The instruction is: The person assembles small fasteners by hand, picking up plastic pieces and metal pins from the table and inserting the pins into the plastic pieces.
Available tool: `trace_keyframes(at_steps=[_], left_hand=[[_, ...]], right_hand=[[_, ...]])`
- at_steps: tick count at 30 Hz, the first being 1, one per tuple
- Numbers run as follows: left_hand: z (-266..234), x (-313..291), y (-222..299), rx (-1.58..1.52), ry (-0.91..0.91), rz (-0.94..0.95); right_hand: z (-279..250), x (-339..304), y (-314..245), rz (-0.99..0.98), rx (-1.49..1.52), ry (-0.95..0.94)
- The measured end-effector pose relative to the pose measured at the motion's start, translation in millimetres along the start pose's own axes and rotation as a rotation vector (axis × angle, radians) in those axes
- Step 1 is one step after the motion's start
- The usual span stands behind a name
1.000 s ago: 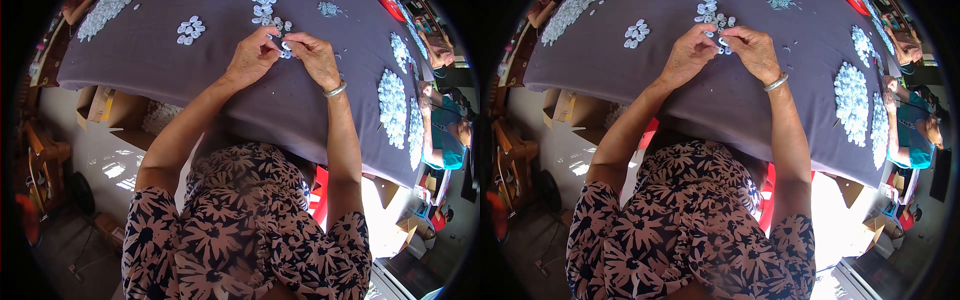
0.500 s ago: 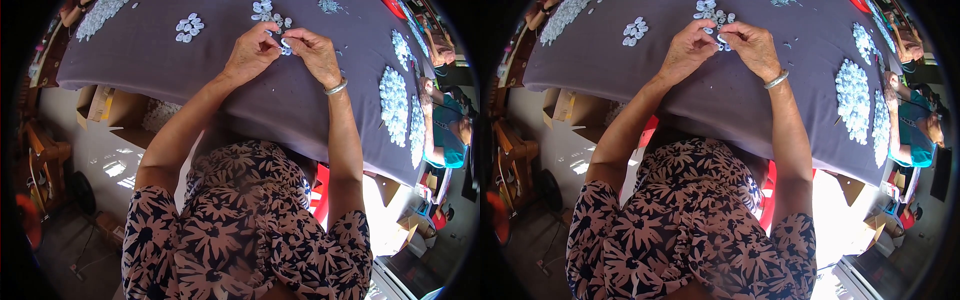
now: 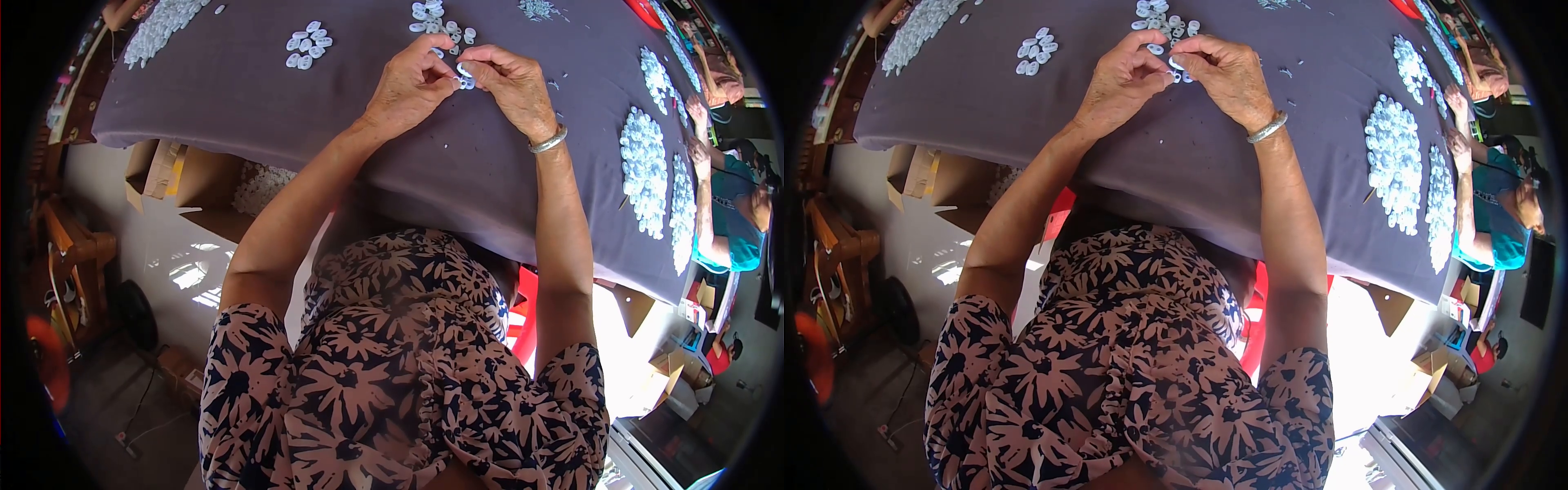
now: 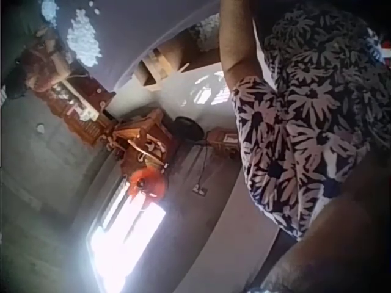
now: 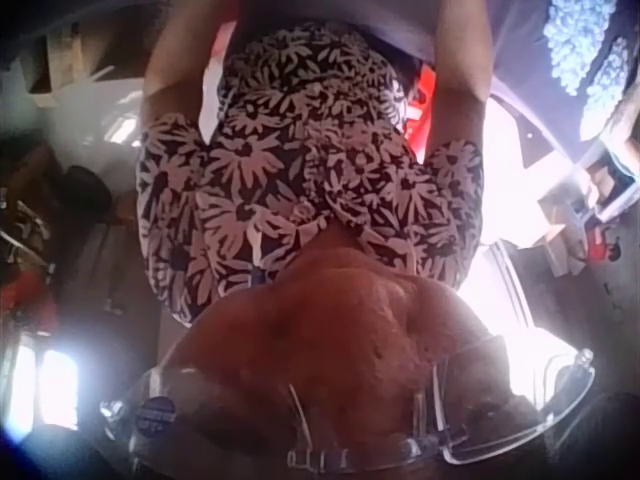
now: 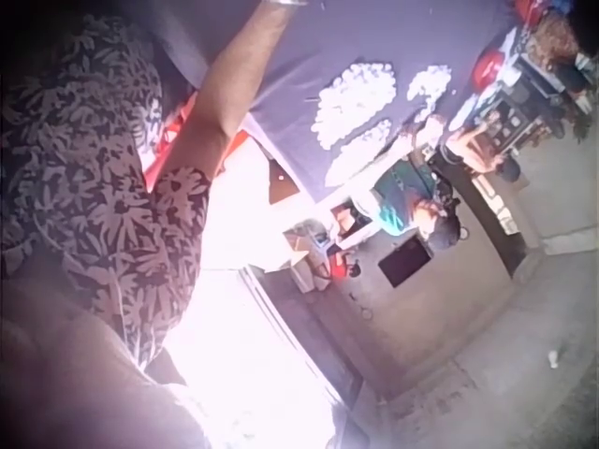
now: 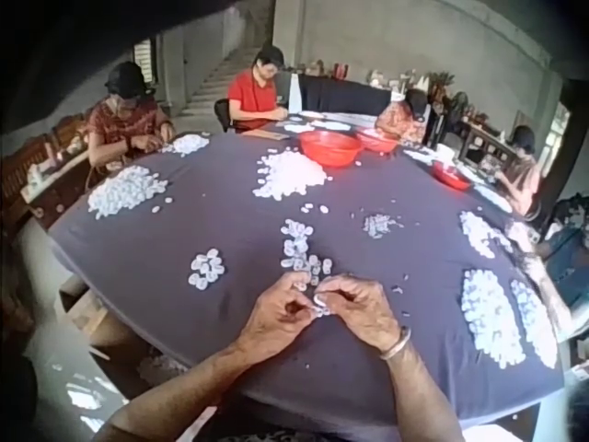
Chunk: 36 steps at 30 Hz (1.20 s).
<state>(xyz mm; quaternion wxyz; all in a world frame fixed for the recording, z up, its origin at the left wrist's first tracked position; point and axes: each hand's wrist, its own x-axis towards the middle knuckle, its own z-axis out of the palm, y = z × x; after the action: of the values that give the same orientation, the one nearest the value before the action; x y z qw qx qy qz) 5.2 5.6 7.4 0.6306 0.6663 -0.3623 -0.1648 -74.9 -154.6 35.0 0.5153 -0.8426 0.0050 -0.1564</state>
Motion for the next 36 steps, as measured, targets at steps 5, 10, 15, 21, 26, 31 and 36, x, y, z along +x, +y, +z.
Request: trace_keyframes(at_steps=[5, 10, 15, 21, 26, 31, 36], left_hand=[[3, -1, -2, -0.045, 0.039, 0.058], [1, 1, -7, -0.013, 0.023, 0.074], [-1, -1, -5, -0.01, 0.032, 0.035], [-5, -1, 6, -0.069, -0.006, -0.052], [-10, -2, 12, -0.193, -0.053, -0.151], [-18, 0, 12, -0.316, -0.153, -0.148], [-20, 0, 27, -0.289, -0.121, -0.169]], right_hand=[[-4, 2, 4, -0.087, -0.144, -0.054], [-1, 1, 5, -0.009, -0.024, -0.059], [3, -1, 5, 0.018, 0.064, -0.071], [2, -3, 4, -0.065, 0.019, -0.088], [5, -6, -7, -0.113, -0.045, -0.088], [3, -7, -13, -0.196, -0.138, -0.04], [3, -7, -12, -0.258, -0.157, -0.003]])
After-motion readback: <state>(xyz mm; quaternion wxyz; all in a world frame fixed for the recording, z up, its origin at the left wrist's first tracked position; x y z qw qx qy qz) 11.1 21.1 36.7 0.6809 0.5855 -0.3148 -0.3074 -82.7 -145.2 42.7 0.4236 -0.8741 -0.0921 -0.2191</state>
